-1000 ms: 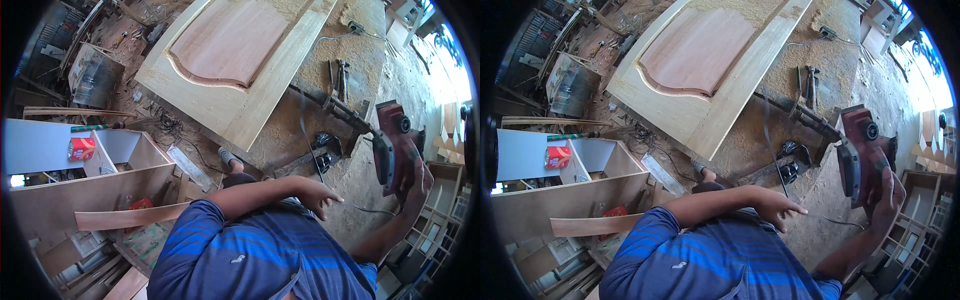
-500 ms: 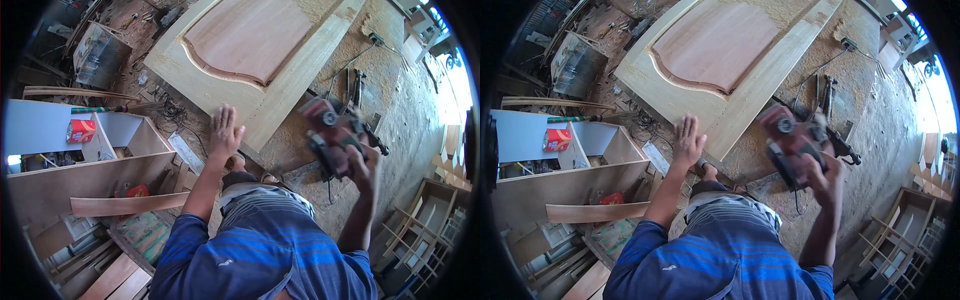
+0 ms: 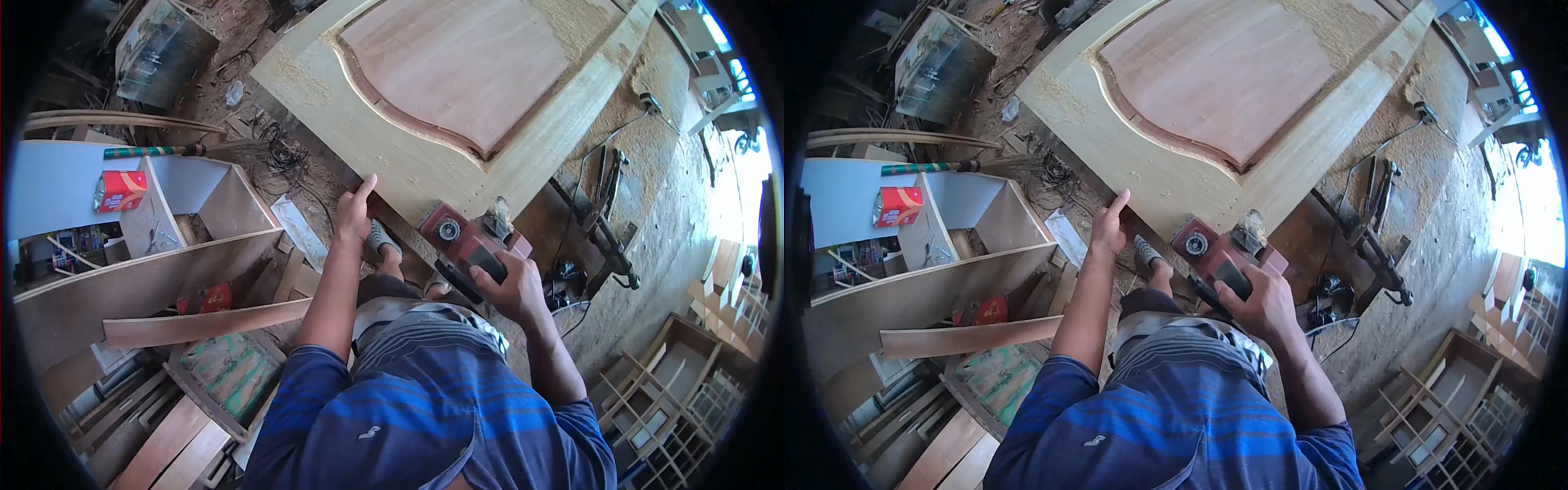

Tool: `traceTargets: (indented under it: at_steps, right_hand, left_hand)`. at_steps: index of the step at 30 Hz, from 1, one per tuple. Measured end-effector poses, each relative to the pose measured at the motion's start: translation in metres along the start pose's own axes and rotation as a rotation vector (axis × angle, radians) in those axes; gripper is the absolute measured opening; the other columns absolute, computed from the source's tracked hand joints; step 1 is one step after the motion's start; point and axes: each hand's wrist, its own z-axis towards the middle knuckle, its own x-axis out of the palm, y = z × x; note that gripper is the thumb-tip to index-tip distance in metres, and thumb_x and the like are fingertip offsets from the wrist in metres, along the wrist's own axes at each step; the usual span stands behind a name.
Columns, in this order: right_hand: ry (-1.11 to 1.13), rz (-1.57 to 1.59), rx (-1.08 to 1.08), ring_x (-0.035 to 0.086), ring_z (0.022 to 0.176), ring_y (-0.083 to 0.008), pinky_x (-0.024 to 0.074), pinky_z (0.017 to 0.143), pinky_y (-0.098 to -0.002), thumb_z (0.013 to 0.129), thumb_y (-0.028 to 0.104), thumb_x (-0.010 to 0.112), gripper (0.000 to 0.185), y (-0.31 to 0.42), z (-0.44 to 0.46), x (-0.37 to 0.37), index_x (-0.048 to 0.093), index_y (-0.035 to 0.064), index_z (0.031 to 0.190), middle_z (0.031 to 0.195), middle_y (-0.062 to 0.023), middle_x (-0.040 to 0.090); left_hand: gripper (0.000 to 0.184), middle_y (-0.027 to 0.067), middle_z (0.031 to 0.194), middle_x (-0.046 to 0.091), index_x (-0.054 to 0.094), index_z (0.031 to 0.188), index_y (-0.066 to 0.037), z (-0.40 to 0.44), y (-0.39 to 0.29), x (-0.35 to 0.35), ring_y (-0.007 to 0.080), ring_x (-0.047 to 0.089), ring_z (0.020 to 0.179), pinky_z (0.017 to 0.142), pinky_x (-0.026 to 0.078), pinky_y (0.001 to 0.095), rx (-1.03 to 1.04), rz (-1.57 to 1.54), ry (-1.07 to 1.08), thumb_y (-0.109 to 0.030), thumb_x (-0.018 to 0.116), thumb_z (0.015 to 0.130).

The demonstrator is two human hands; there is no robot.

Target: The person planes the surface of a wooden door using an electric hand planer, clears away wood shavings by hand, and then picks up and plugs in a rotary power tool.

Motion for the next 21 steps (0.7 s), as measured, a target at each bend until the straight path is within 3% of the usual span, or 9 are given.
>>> traceTargets:
  at_steps: [2, 6, 7, 11, 14, 19, 21]
  right_hand:
    - [-0.029, -0.012, -0.055, 0.073, 0.071, -0.0378, 0.0563, 0.072, -0.0465, 0.092, 0.040, 0.079, 0.043, 0.003, 0.011, 0.014, 0.077, -0.0012, 0.102, 0.078, -0.0216, 0.072]
    - [0.039, 0.028, 0.000, 0.077, 0.084, -0.0445, 0.0591, 0.079, -0.0526, 0.092, 0.046, 0.079, 0.047, 0.040, 0.041, 0.024, 0.076, -0.0001, 0.098, 0.085, -0.0262, 0.075]
    - [0.040, 0.025, -0.013, 0.077, 0.084, -0.0447, 0.0592, 0.079, -0.0526, 0.092, 0.047, 0.079, 0.047, 0.049, 0.050, 0.028, 0.076, -0.0002, 0.099, 0.086, -0.0264, 0.075]
    - [0.061, 0.022, -0.040, 0.077, 0.085, -0.0458, 0.0595, 0.080, -0.0528, 0.093, 0.047, 0.078, 0.049, 0.087, 0.089, 0.042, 0.076, -0.0007, 0.102, 0.087, -0.0268, 0.076]
    - [0.092, 0.019, -0.059, 0.077, 0.088, -0.0465, 0.0593, 0.082, -0.0533, 0.094, 0.048, 0.077, 0.051, 0.114, 0.126, 0.054, 0.077, 0.0004, 0.111, 0.089, -0.0278, 0.076]
    - [0.037, 0.059, -0.188, 0.077, 0.086, -0.0410, 0.0578, 0.083, -0.0502, 0.097, 0.046, 0.075, 0.048, 0.171, 0.188, 0.078, 0.080, 0.0057, 0.122, 0.093, -0.0250, 0.078]
    - [0.006, 0.087, -0.231, 0.076, 0.087, -0.0413, 0.0574, 0.084, -0.0506, 0.097, 0.046, 0.075, 0.047, 0.195, 0.213, 0.087, 0.081, 0.0070, 0.123, 0.092, -0.0254, 0.078]
  left_hand:
    - [0.047, 0.0125, 0.127, 0.074, 0.069, 0.133, 0.003, 0.016, -0.009, -0.010, 0.0236, 0.074, 0.111, 0.100, 0.059, 0.0391, -0.033, -0.066, -0.003, -0.033, 0.077, 0.105]
    - [0.042, 0.0120, 0.126, 0.075, 0.069, 0.134, 0.002, 0.034, -0.043, -0.026, 0.0248, 0.074, 0.112, 0.100, 0.060, 0.0404, -0.002, -0.177, -0.042, -0.032, 0.070, 0.110]
    - [0.048, 0.0103, 0.131, 0.075, 0.067, 0.143, -0.005, 0.047, -0.044, -0.039, 0.0253, 0.073, 0.118, 0.101, 0.057, 0.0397, 0.027, -0.141, -0.037, -0.042, 0.065, 0.111]
    - [0.052, 0.0115, 0.137, 0.072, 0.059, 0.150, -0.003, 0.048, -0.081, -0.056, 0.0260, 0.069, 0.128, 0.108, 0.053, 0.0436, 0.039, -0.104, -0.226, -0.040, 0.063, 0.113]
    - [0.050, 0.0115, 0.133, 0.072, 0.062, 0.145, -0.003, 0.055, -0.080, -0.081, 0.0253, 0.070, 0.125, 0.105, 0.054, 0.0437, 0.081, -0.087, -0.232, -0.041, 0.063, 0.113]
    - [0.029, 0.0105, 0.120, 0.074, 0.068, 0.127, -0.006, 0.036, -0.075, -0.074, 0.0242, 0.072, 0.113, 0.101, 0.055, 0.0404, 0.011, -0.117, -0.260, -0.028, 0.059, 0.110]
    - [0.031, 0.0103, 0.122, 0.074, 0.068, 0.130, -0.004, 0.039, -0.048, -0.087, 0.0232, 0.071, 0.114, 0.101, 0.055, 0.0402, 0.016, -0.071, -0.222, -0.026, 0.063, 0.107]
